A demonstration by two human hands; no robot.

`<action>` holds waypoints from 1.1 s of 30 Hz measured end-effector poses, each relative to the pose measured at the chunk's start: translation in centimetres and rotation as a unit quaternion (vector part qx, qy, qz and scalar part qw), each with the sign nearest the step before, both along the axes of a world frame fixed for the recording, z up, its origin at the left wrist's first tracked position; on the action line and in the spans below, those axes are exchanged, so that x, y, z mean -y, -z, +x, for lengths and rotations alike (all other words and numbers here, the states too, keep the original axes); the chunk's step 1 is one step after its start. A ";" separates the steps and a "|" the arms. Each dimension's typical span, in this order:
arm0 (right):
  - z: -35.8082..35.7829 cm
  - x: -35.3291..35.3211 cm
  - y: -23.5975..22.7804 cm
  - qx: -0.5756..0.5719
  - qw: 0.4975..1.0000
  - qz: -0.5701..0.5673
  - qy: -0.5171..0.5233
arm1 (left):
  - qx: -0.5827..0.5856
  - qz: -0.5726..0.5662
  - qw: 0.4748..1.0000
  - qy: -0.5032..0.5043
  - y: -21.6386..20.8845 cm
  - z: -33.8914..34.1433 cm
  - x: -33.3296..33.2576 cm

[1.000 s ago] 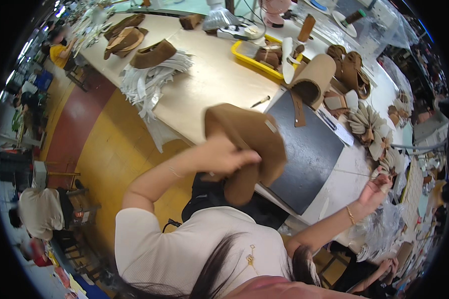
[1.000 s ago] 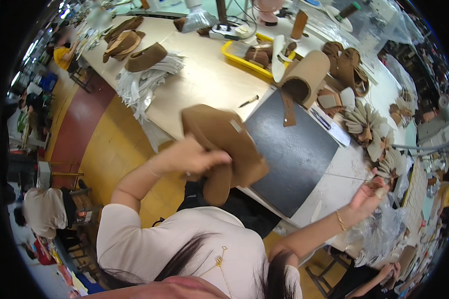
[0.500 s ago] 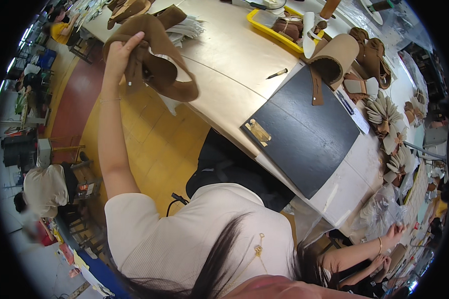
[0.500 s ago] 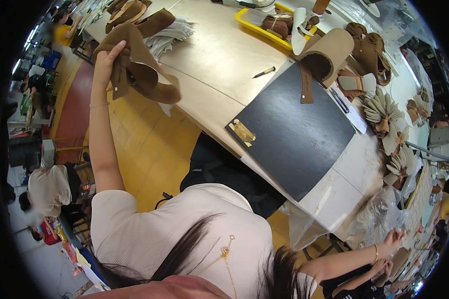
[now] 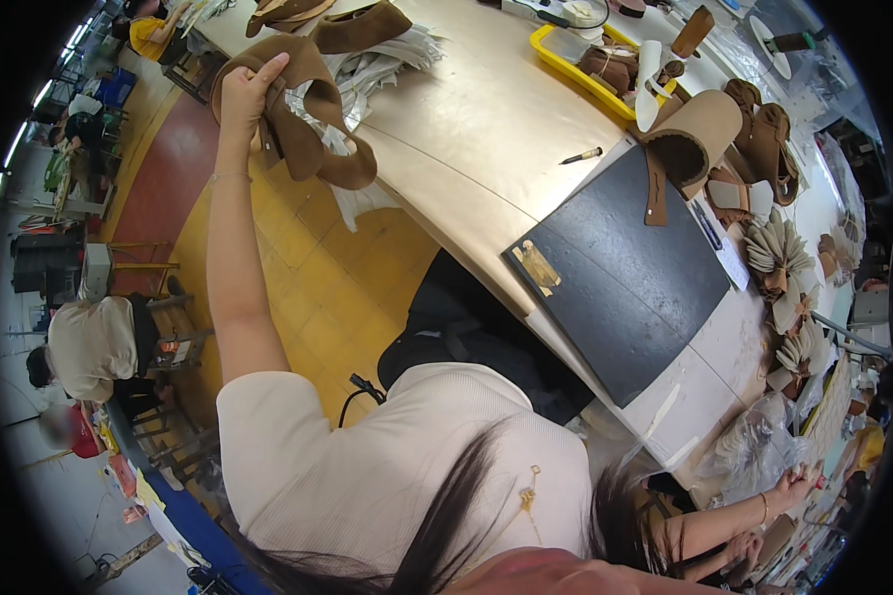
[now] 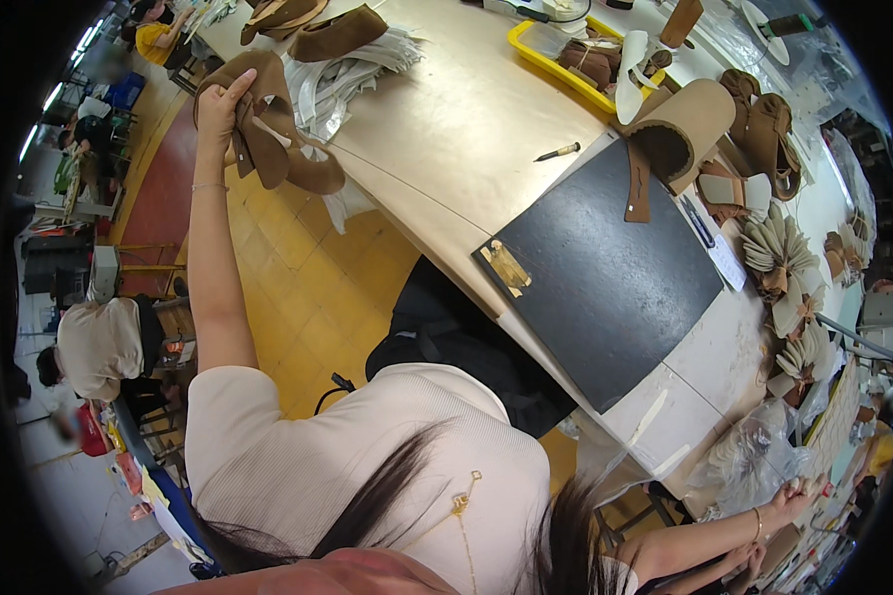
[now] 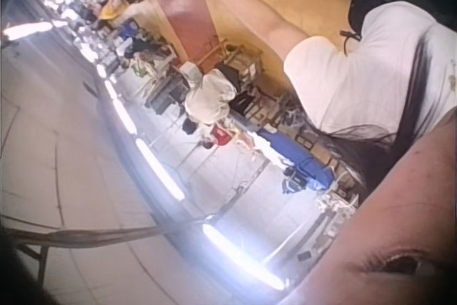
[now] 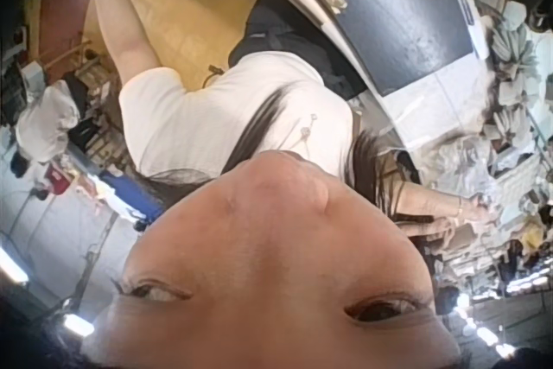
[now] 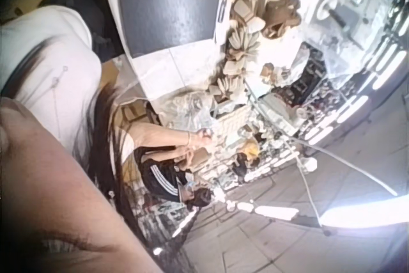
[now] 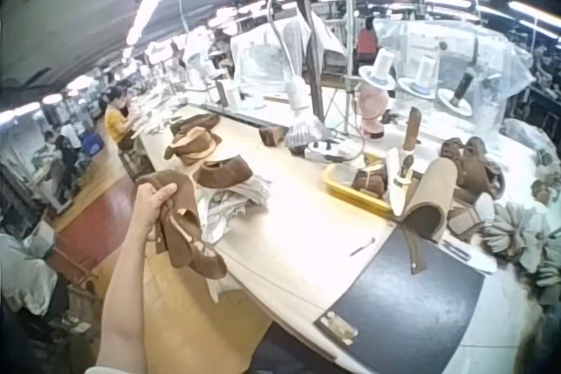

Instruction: The person hand-sews a brown leather shoe upper using a needle and thread. They repeatedly insert the needle through pre-punched holes, pull the thread tight, and rotate the shoe part to continue stitching along the edge. The person works at a bench in a workshop with other shoe parts and tools visible.

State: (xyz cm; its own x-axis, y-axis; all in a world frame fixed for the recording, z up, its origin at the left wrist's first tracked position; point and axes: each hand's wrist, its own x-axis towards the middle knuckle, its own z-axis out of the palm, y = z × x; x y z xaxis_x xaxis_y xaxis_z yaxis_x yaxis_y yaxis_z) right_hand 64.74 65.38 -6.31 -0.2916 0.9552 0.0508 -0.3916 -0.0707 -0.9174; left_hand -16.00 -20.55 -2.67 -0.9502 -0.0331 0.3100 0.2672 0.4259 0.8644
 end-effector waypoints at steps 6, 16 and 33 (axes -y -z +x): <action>-2.9 1.7 0.1 0.075 0.994 -0.038 0.073 | 0.017 0.009 1.000 -0.004 1.1 -1.2 1.2; -17.9 12.2 0.1 0.358 0.909 0.160 0.140 | 0.130 0.059 0.976 0.161 1.2 5.0 -6.8; -41.3 43.9 -10.7 0.155 0.739 0.559 -0.343 | -0.488 -0.024 0.654 0.578 -2.5 24.5 -21.5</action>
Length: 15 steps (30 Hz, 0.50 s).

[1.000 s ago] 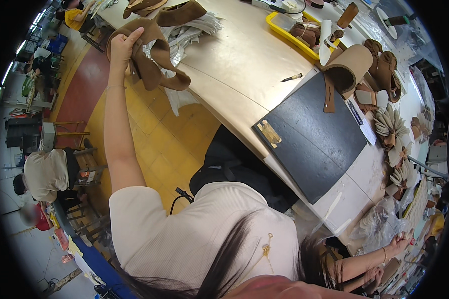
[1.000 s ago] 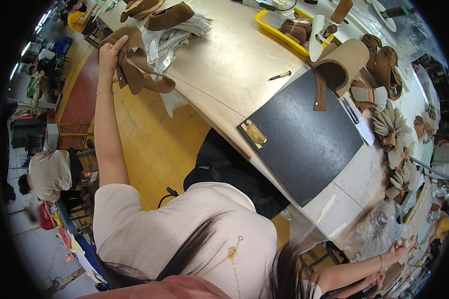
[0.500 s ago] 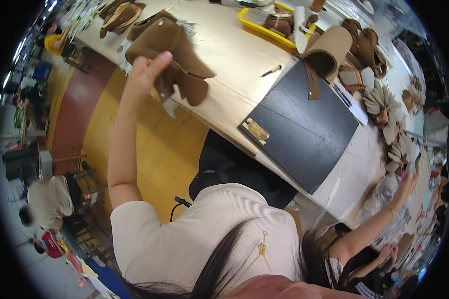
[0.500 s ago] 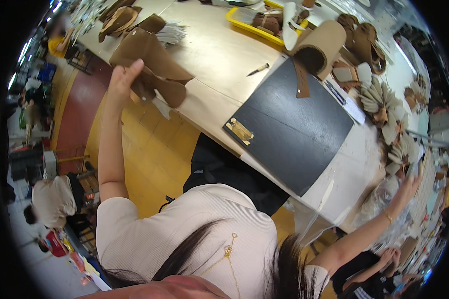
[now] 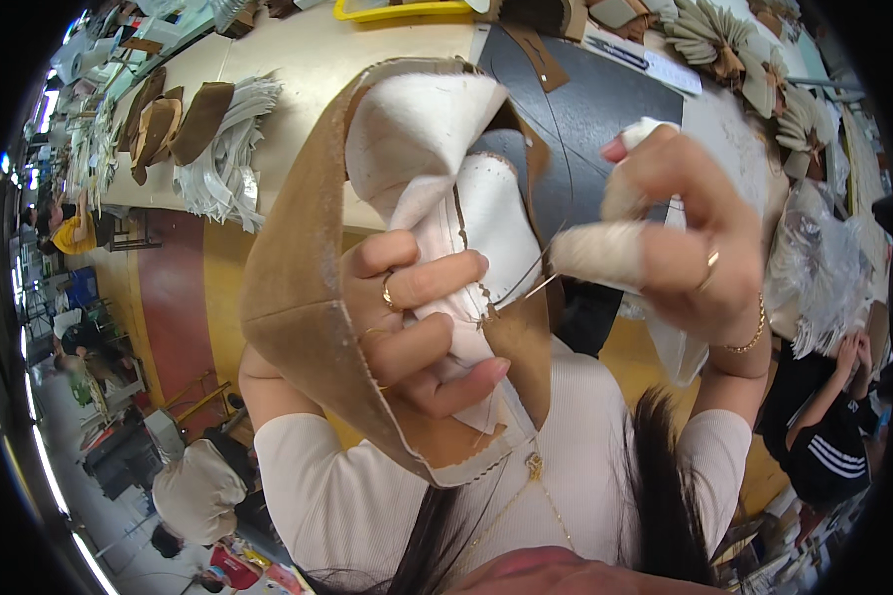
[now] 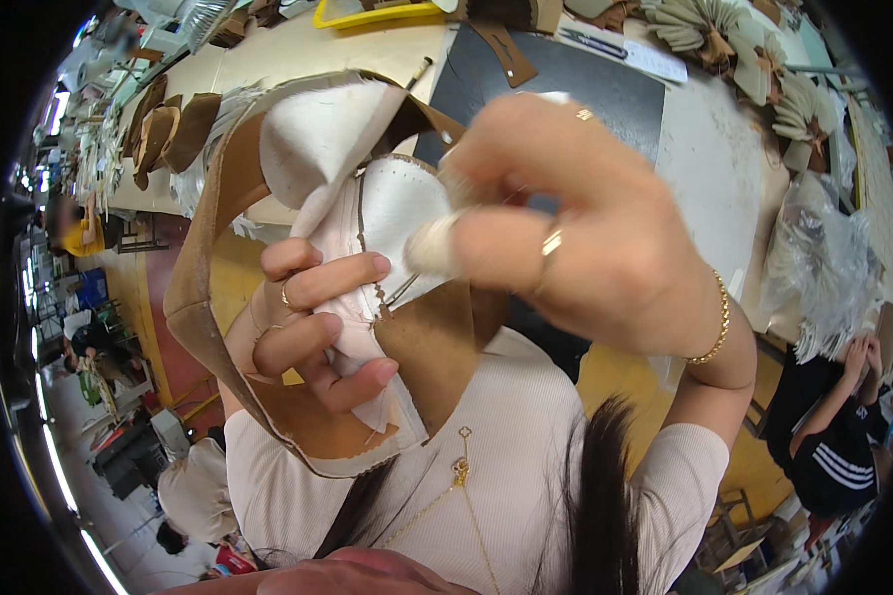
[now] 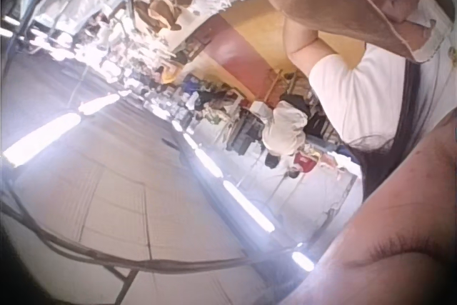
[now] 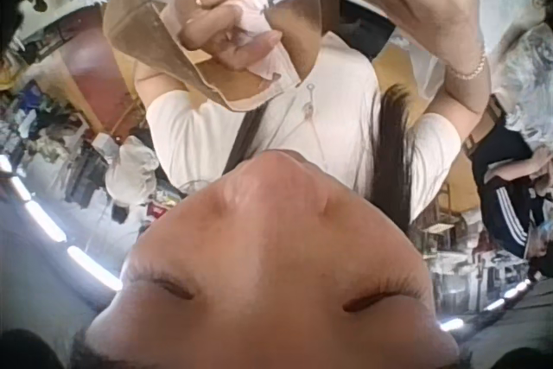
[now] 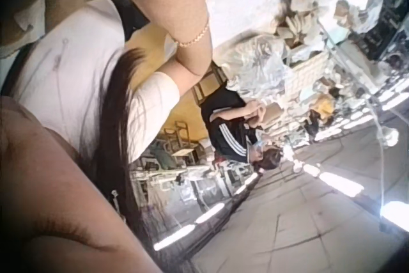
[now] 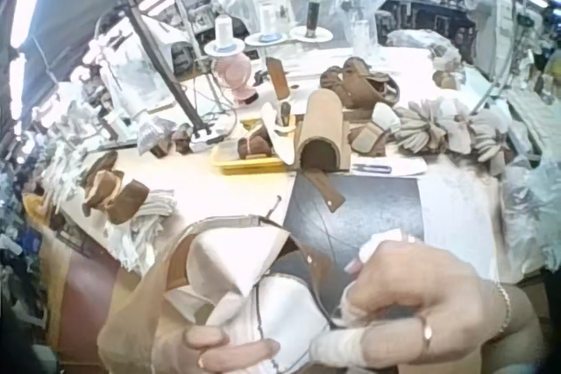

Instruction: The person hand-sews a brown leather shoe upper using a needle and thread. They repeatedly insert the needle through pre-punched holes, pull the thread tight, and rotate the shoe part to continue stitching along the edge. The person works at a bench in a workshop with other shoe parts and tools visible.

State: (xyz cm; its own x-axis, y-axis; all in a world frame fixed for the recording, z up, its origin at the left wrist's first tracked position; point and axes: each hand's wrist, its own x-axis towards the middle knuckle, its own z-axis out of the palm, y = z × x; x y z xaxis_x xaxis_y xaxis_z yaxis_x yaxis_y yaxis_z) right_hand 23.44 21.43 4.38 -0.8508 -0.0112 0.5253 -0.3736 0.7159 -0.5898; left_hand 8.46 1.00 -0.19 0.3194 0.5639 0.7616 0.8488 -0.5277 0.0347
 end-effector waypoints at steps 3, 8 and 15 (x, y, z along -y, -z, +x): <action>0.2 1.0 0.3 -0.018 0.999 0.032 -0.016 | -0.003 0.051 0.998 0.025 0.9 -0.1 -0.5; 0.7 0.9 0.8 -0.025 0.998 0.057 -0.031 | -0.012 0.037 0.999 0.027 1.2 -0.4 -0.3; 0.5 1.0 0.9 -0.018 0.998 0.042 -0.038 | 0.012 0.033 0.999 0.030 1.1 0.2 -0.4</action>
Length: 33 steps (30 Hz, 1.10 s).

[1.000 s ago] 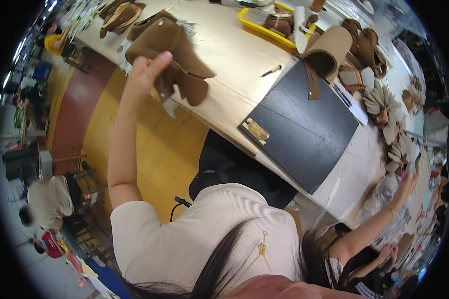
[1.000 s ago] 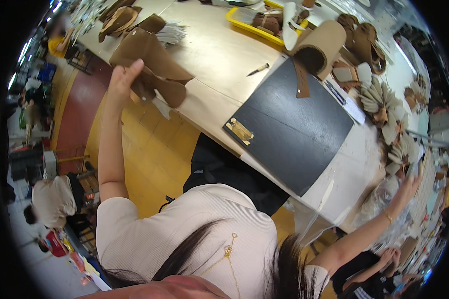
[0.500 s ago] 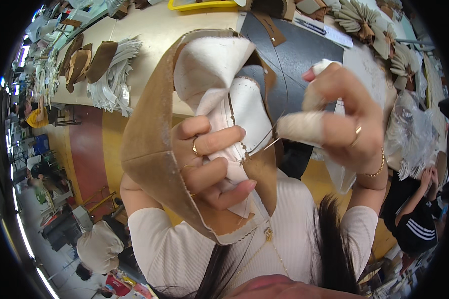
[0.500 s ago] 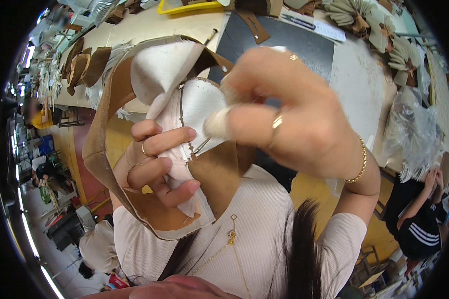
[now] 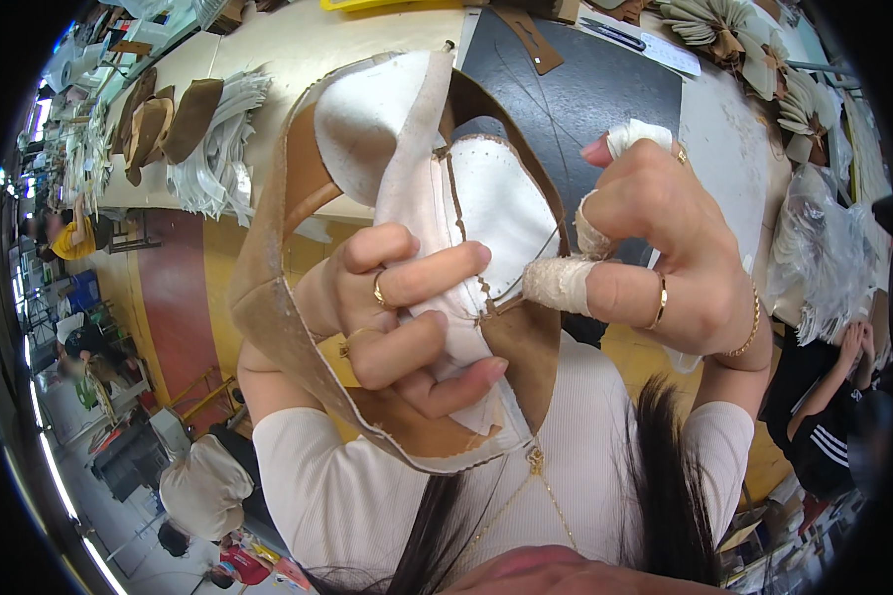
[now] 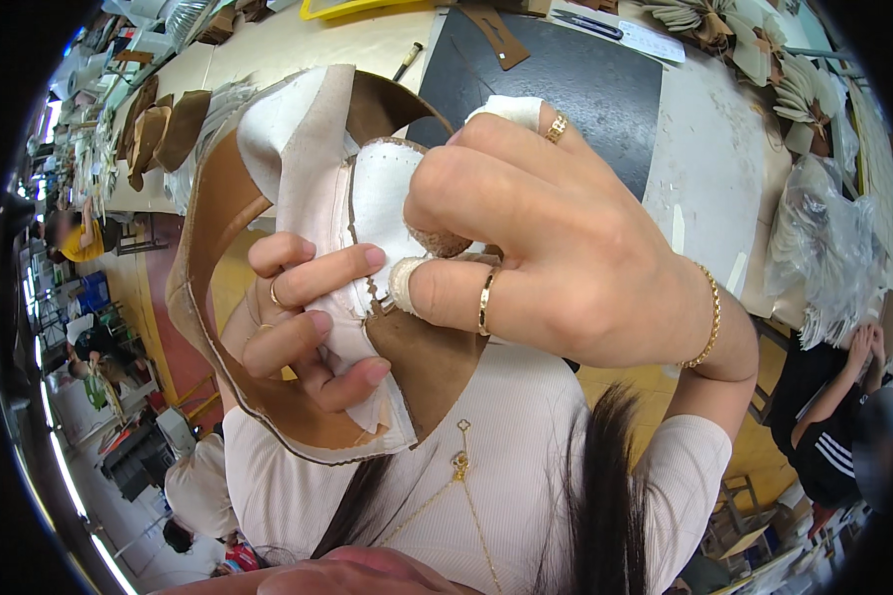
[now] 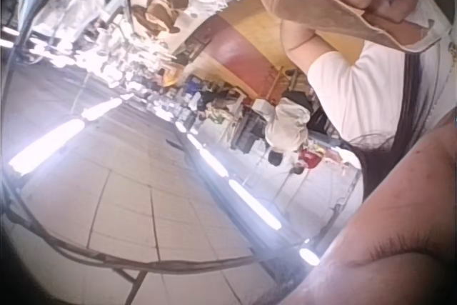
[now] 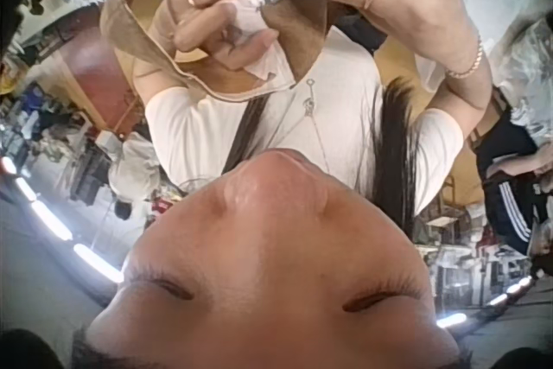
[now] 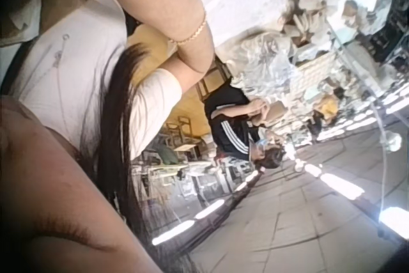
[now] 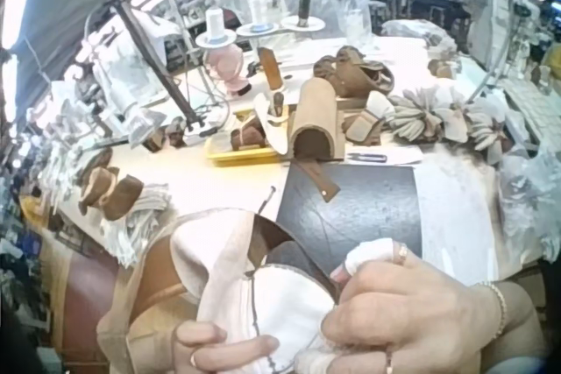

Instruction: The person hand-sews a brown leather shoe upper using a needle and thread. They repeatedly insert the needle through pre-punched holes, pull the thread tight, and rotate the shoe part to continue stitching along the edge. The person works at a bench in a workshop with other shoe parts and tools visible.

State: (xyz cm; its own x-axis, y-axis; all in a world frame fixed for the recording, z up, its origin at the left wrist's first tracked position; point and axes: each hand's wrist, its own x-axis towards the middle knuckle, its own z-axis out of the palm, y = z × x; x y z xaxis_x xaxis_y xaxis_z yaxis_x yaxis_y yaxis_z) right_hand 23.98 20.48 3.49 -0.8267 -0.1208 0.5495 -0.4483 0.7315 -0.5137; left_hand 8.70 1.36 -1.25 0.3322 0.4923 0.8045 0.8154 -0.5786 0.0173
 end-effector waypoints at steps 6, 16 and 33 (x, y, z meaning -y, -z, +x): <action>-0.1 0.0 0.0 0.012 1.000 -0.013 -0.005 | 0.009 -0.046 0.999 -0.006 -0.5 0.0 0.5; -1.8 -1.8 1.8 0.063 0.991 -0.066 -0.099 | 0.140 -0.245 0.958 0.046 -0.7 -0.3 -0.2; 0.6 1.5 9.4 0.209 0.842 -0.496 -0.035 | 0.545 -0.416 0.728 0.018 -0.7 1.5 -1.2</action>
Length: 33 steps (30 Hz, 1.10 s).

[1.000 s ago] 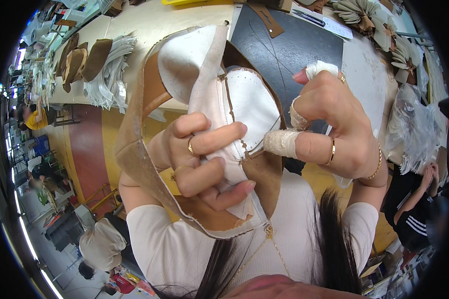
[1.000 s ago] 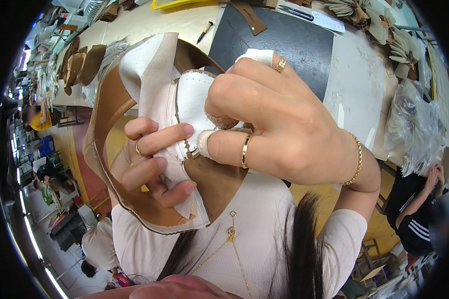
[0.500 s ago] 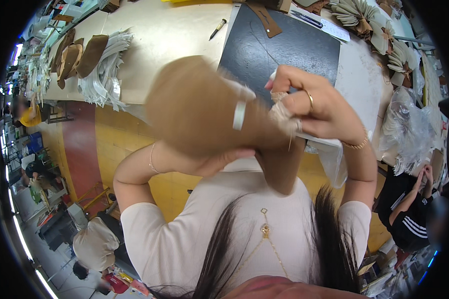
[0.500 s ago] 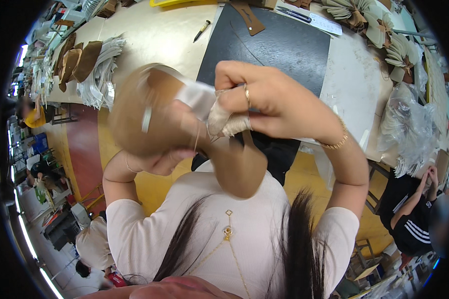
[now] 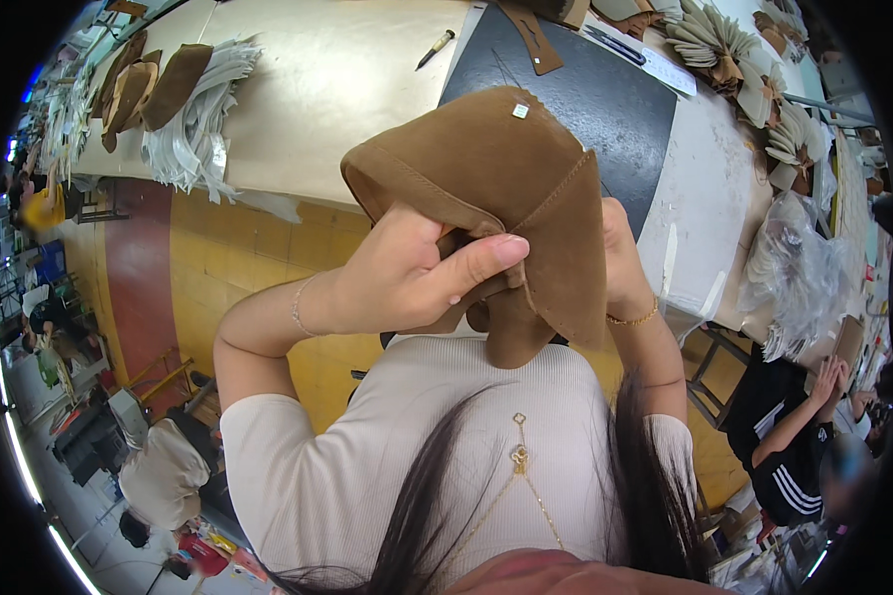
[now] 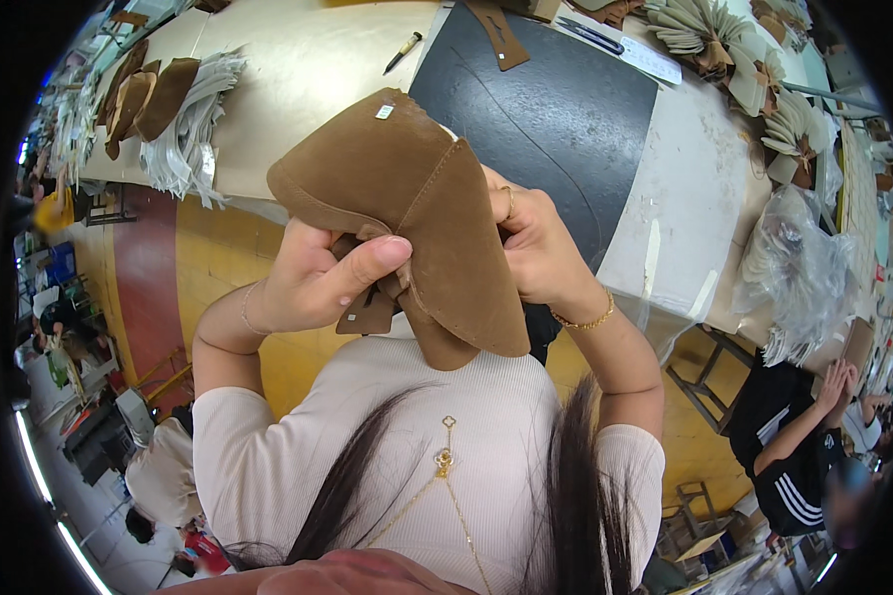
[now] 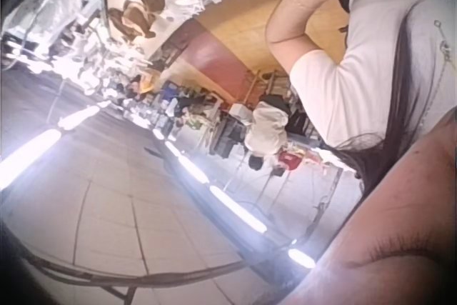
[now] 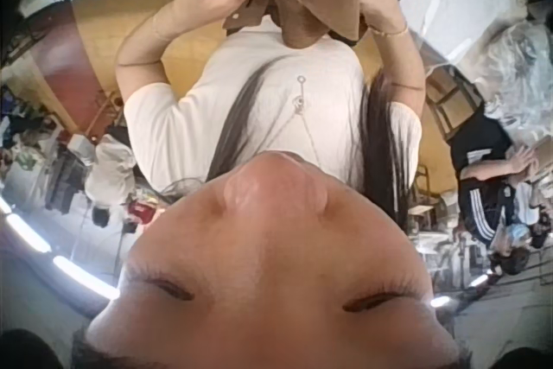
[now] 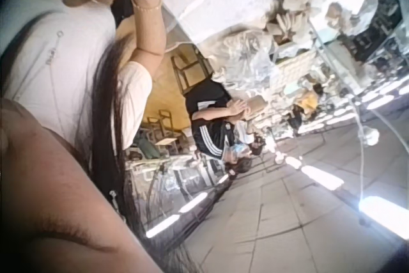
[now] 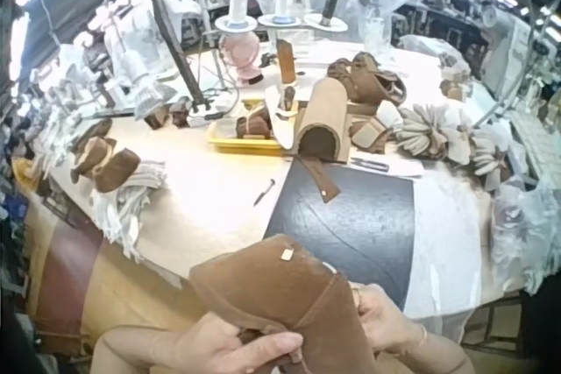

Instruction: The person hand-sews a brown leather shoe upper using a needle and thread. They repeatedly insert the needle through pre-punched holes, pull the thread tight, and rotate the shoe part to continue stitching along the edge. The person works at a bench in a workshop with other shoe parts and tools visible.

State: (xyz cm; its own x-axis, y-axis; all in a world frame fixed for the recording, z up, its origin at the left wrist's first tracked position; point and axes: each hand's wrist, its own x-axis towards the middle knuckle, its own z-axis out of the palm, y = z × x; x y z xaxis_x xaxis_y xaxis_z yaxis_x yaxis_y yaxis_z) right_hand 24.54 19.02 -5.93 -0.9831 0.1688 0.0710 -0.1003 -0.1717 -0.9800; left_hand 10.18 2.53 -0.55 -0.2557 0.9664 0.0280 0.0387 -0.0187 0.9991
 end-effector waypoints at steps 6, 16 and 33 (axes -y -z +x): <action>0.0 0.6 0.0 -0.022 1.000 0.009 0.021 | 0.173 -0.026 0.985 -0.005 0.6 0.0 0.2; -0.1 2.1 -1.0 -0.089 0.990 0.055 0.090 | 0.259 0.015 0.966 0.008 0.6 0.0 0.2; 0.7 2.4 -0.9 -0.087 0.987 0.068 0.113 | 0.321 -0.092 0.942 0.028 -0.3 -0.2 0.2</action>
